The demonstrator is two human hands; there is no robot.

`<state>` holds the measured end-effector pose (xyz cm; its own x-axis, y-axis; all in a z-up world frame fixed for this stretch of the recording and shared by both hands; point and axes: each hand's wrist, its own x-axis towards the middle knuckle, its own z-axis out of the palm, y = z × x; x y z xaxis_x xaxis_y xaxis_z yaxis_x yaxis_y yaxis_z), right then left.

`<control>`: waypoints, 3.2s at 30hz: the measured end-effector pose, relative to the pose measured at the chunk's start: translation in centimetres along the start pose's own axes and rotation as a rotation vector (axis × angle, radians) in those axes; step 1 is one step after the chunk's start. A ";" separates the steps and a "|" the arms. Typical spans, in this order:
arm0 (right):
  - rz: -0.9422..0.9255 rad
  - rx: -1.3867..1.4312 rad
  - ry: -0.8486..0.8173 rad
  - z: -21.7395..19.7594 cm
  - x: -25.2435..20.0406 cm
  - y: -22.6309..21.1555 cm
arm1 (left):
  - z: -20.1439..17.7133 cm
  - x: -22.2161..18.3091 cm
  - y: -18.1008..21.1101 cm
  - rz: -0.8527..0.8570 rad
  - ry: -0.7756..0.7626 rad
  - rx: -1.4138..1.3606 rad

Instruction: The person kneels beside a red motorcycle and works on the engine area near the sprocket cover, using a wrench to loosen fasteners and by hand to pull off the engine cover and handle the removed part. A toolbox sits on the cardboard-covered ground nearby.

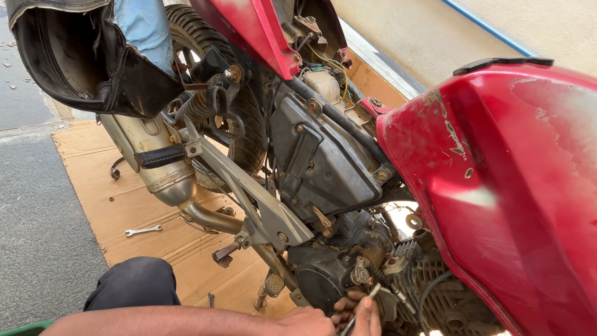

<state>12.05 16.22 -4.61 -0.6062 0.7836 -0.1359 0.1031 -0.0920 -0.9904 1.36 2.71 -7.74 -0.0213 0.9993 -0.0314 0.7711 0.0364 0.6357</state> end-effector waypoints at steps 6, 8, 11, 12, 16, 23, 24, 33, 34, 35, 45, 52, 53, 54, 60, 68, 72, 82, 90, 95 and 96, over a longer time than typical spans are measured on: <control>-0.087 -0.133 -0.103 -2.2 1.9 4.4 | -6.2 -4.7 2.9 0.002 -0.092 0.128; -0.128 -0.172 -0.135 -3.4 2.7 5.8 | -9.7 -7.2 5.1 -0.010 -0.101 0.197; -0.254 -0.284 -0.232 -4.3 3.0 6.5 | -13.5 -9.7 7.2 -0.093 0.074 0.191; -0.254 -0.296 -0.231 -4.0 2.6 6.1 | -13.7 -9.8 7.1 -0.096 0.204 0.146; -0.256 -0.350 -0.113 -1.2 -0.7 2.9 | -13.1 -9.2 6.4 0.004 0.522 0.039; 0.012 -0.023 -0.172 0.0 -0.5 3.4 | -13.3 -8.1 6.8 0.112 0.647 -0.004; -0.025 -0.070 -0.061 0.8 -1.2 2.7 | -13.4 -8.1 6.8 0.108 0.617 -0.005; -0.706 -0.516 0.050 -2.2 0.0 4.5 | -13.5 -8.0 6.0 0.232 0.508 0.011; -0.758 -0.368 -0.068 -1.6 -1.1 4.0 | -13.2 -8.3 5.6 0.276 0.498 0.018; -0.742 -0.370 -0.091 -0.6 -2.5 2.2 | -13.1 -7.9 5.1 0.252 0.502 0.005; -0.191 -1.380 -0.269 2.6 -7.6 4.0 | -8.3 -6.2 0.6 0.306 0.267 0.539; -0.231 -1.367 -0.305 0.3 -6.9 13.4 | -8.1 -8.0 0.3 0.260 0.222 0.723; -0.214 -1.368 -0.301 -0.4 -7.2 14.0 | -8.0 -8.1 0.4 0.269 0.214 0.713; -0.253 -1.351 -0.325 -1.0 -7.3 14.5 | -8.2 -8.2 0.5 0.244 0.180 0.724; -0.313 -1.465 -0.342 -6.0 -5.3 20.3 | -7.6 -6.6 -0.1 0.152 0.132 0.734; -0.190 -1.319 -0.639 -11.0 3.5 34.8 | -5.1 -0.4 -1.7 0.226 0.314 0.705; -0.165 -1.391 -0.853 -9.1 3.0 34.7 | -5.1 1.8 -0.5 0.306 0.284 0.744; -0.214 -1.440 -0.989 0.0 -3.1 23.2 | -4.3 -3.8 2.9 0.238 0.132 0.708; -0.127 -1.085 -1.245 7.2 -1.5 29.0 | -5.8 -7.9 4.5 0.103 0.149 0.769; 0.060 -1.132 -1.354 12.8 -7.2 29.0 | -8.2 -9.0 5.1 0.027 0.154 0.788; 0.029 -1.145 -1.376 13.1 -8.6 29.3 | -8.6 -9.3 5.2 0.030 0.157 0.786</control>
<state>9.90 -1.27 -32.82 -0.6880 -0.2900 -0.6652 0.2024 0.8036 -0.5597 0.07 -6.28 2.52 -0.0377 0.9917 0.1227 0.9941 0.0498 -0.0968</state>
